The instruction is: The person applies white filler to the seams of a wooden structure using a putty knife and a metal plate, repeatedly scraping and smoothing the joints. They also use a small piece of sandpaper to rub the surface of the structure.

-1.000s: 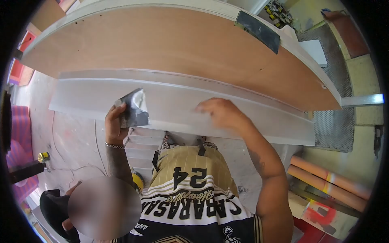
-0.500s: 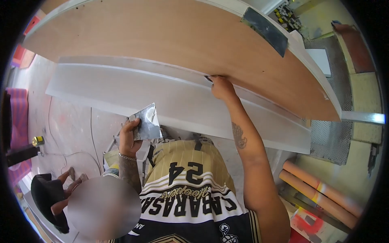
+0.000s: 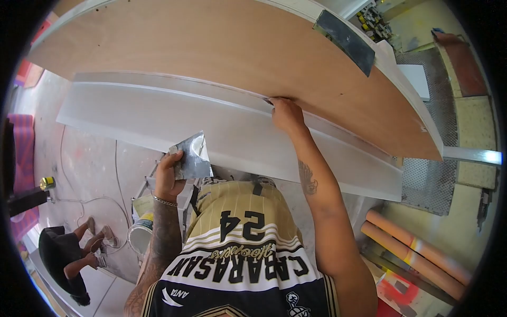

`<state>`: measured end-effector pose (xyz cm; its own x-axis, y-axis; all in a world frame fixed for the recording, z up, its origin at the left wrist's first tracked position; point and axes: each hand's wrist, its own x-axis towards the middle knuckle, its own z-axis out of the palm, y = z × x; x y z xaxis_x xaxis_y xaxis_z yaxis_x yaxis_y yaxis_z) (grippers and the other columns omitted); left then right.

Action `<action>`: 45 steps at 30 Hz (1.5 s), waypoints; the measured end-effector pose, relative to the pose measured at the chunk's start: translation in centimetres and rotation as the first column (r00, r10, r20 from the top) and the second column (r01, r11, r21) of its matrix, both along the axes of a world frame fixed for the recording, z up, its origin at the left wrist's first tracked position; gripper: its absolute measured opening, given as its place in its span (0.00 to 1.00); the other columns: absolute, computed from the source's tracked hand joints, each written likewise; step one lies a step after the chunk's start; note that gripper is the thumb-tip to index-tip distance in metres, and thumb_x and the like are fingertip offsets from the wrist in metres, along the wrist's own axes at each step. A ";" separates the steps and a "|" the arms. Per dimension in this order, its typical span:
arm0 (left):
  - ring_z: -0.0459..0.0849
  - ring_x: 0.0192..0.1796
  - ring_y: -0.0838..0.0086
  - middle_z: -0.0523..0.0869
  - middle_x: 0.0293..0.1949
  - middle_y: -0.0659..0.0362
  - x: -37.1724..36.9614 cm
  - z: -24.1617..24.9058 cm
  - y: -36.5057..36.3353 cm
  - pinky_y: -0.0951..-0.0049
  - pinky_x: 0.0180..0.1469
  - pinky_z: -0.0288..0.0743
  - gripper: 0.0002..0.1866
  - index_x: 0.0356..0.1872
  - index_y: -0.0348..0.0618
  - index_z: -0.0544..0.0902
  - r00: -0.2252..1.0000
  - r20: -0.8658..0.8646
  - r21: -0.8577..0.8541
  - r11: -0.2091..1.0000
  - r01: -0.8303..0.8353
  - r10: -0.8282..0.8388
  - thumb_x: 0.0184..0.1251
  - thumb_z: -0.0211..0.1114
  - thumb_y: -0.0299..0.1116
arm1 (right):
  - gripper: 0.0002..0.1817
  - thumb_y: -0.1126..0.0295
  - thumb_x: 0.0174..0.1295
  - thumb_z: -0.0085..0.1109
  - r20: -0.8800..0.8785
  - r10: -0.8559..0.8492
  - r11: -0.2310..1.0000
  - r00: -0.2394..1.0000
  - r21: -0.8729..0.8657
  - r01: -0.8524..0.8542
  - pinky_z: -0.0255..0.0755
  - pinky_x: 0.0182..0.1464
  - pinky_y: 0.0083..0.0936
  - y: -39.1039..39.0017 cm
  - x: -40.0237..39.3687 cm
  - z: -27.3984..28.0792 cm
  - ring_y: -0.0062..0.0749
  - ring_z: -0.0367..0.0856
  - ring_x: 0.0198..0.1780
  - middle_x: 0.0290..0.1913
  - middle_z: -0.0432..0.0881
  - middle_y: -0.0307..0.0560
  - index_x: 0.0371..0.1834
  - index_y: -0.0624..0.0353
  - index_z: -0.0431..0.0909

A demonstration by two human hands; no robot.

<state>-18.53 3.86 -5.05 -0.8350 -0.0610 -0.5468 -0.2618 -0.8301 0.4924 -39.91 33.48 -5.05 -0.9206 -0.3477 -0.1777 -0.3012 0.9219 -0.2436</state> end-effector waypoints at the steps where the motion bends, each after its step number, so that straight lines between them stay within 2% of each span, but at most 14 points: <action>1: 0.87 0.38 0.71 0.86 0.39 0.56 0.0 0.1 0.0 0.70 0.45 0.83 0.11 0.46 0.35 0.79 1.000 0.004 -0.004 1.000 0.000 0.000 0.66 0.58 0.29 | 0.21 0.75 0.58 0.52 -0.015 0.006 1.000 1.000 0.007 -0.006 0.73 0.59 0.39 0.1 -0.2 -0.5 0.50 0.80 0.56 0.54 0.82 0.56 0.57 0.55 0.81; 4: 0.87 0.37 0.71 0.86 0.38 0.57 0.0 -0.1 -0.1 0.70 0.44 0.83 0.10 0.45 0.35 0.79 1.000 0.014 -0.009 1.000 0.006 -0.006 0.66 0.59 0.29 | 0.21 0.76 0.57 0.53 -0.095 0.024 0.998 0.995 -0.056 -0.030 0.73 0.59 0.39 -0.1 -0.1 -1.8 0.50 0.80 0.55 0.53 0.83 0.56 0.56 0.55 0.81; 7: 0.87 0.38 0.71 0.86 0.38 0.57 0.1 -0.2 0.0 0.70 0.44 0.83 0.09 0.45 0.35 0.79 0.999 0.023 0.001 1.000 0.024 -0.024 0.67 0.58 0.28 | 0.21 0.77 0.57 0.54 -0.063 0.063 0.992 0.996 -0.105 -0.069 0.73 0.58 0.40 -0.3 -0.2 -1.6 0.50 0.80 0.55 0.53 0.83 0.56 0.55 0.57 0.81; 10: 0.86 0.39 0.70 0.85 0.39 0.56 -0.1 -0.7 -0.2 0.69 0.43 0.83 0.09 0.46 0.35 0.77 0.999 0.028 0.022 0.999 0.038 -0.039 0.68 0.56 0.27 | 0.20 0.77 0.56 0.54 0.087 0.145 0.988 0.986 -0.057 -0.140 0.74 0.57 0.40 -1.1 1.1 0.4 0.50 0.80 0.54 0.52 0.83 0.56 0.54 0.59 0.82; 13: 0.86 0.39 0.70 0.85 0.39 0.56 -0.4 -0.3 0.1 0.68 0.43 0.83 0.09 0.47 0.35 0.77 0.999 0.027 0.022 0.999 0.033 -0.033 0.68 0.57 0.27 | 0.17 0.78 0.57 0.53 0.019 0.076 0.995 0.997 -0.070 -0.074 0.74 0.56 0.41 -0.1 2.4 1.4 0.49 0.80 0.55 0.51 0.84 0.53 0.50 0.61 0.82; 16: 0.86 0.39 0.70 0.85 0.39 0.56 -0.1 -0.2 0.3 0.68 0.43 0.83 0.10 0.47 0.35 0.77 0.999 0.024 0.037 0.999 0.024 -0.025 0.68 0.57 0.27 | 0.17 0.79 0.57 0.53 -0.161 -0.041 0.996 0.986 -0.086 0.027 0.74 0.56 0.41 1.7 1.7 -0.4 0.50 0.80 0.54 0.52 0.84 0.51 0.49 0.60 0.83; 19: 0.86 0.39 0.70 0.85 0.39 0.56 0.1 -0.8 0.0 0.68 0.43 0.83 0.10 0.47 0.35 0.77 0.999 0.023 0.039 0.999 0.035 -0.036 0.68 0.57 0.27 | 0.19 0.79 0.56 0.53 -0.225 0.005 0.994 0.974 -0.106 -0.029 0.73 0.57 0.39 2.3 1.0 -1.6 0.50 0.80 0.54 0.52 0.84 0.53 0.52 0.59 0.83; 22: 0.86 0.39 0.70 0.85 0.39 0.56 0.1 -0.9 0.2 0.68 0.43 0.83 0.09 0.47 0.35 0.77 0.998 0.022 0.036 0.998 0.051 -0.052 0.69 0.57 0.27 | 0.19 0.79 0.56 0.53 -0.153 0.004 0.988 0.988 -0.154 -0.028 0.73 0.57 0.39 2.3 0.8 -1.2 0.49 0.80 0.55 0.52 0.84 0.52 0.52 0.59 0.83; 28: 0.86 0.39 0.70 0.85 0.39 0.56 -0.1 -1.3 0.2 0.67 0.43 0.84 0.09 0.47 0.35 0.77 0.998 0.033 0.041 0.998 0.047 -0.048 0.69 0.56 0.26 | 0.19 0.77 0.56 0.54 -0.158 0.016 0.992 0.987 -0.122 -0.035 0.73 0.57 0.39 2.1 0.0 -2.6 0.48 0.80 0.54 0.52 0.84 0.52 0.51 0.58 0.83; 34: 0.86 0.41 0.69 0.85 0.40 0.55 -0.2 -1.3 0.3 0.66 0.46 0.84 0.09 0.47 0.34 0.77 0.996 0.041 0.050 0.996 0.073 -0.075 0.69 0.56 0.26 | 0.19 0.76 0.56 0.56 0.036 -0.003 0.996 0.999 -0.088 0.006 0.74 0.56 0.38 -0.5 0.5 -1.5 0.47 0.81 0.54 0.51 0.85 0.50 0.51 0.53 0.84; 37: 0.86 0.41 0.68 0.85 0.40 0.55 -0.3 -0.4 0.4 0.65 0.47 0.83 0.10 0.47 0.34 0.77 0.996 0.027 0.074 0.993 0.088 -0.090 0.69 0.56 0.27 | 0.17 0.72 0.57 0.61 -0.022 0.128 0.984 0.992 -0.124 -0.130 0.76 0.53 0.41 -2.5 2.6 -0.6 0.47 0.82 0.52 0.50 0.85 0.49 0.51 0.50 0.83; 38: 0.86 0.41 0.68 0.85 0.40 0.55 -0.4 -0.4 0.4 0.65 0.46 0.83 0.10 0.47 0.34 0.77 0.996 0.024 0.074 0.994 0.082 -0.084 0.69 0.56 0.27 | 0.17 0.73 0.57 0.60 0.105 0.131 0.989 0.986 -0.078 -0.123 0.76 0.54 0.40 -2.6 3.2 0.9 0.46 0.82 0.53 0.50 0.85 0.48 0.51 0.50 0.83; 41: 0.87 0.40 0.69 0.85 0.38 0.56 -1.0 -0.3 0.6 0.66 0.45 0.84 0.09 0.45 0.36 0.78 0.998 0.028 0.024 0.998 0.060 -0.061 0.68 0.57 0.28 | 0.18 0.76 0.58 0.57 -0.048 0.078 0.989 0.996 -0.123 -0.083 0.75 0.55 0.38 0.1 3.3 1.3 0.47 0.81 0.54 0.53 0.84 0.50 0.52 0.53 0.83; 45: 0.87 0.39 0.70 0.85 0.38 0.57 -0.5 -0.7 0.6 0.67 0.44 0.84 0.07 0.43 0.38 0.78 0.998 0.044 0.002 0.999 0.048 -0.048 0.68 0.57 0.29 | 0.19 0.77 0.58 0.56 -0.113 0.000 0.996 0.994 -0.088 -0.010 0.74 0.57 0.38 2.4 1.5 -0.2 0.47 0.81 0.55 0.54 0.83 0.50 0.53 0.55 0.82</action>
<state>-19.03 4.44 -5.74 -0.8123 -0.0205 -0.5829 -0.3229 -0.8165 0.4786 -38.42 35.89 -5.26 -0.9312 -0.3622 -0.0414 -0.3360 0.8968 -0.2877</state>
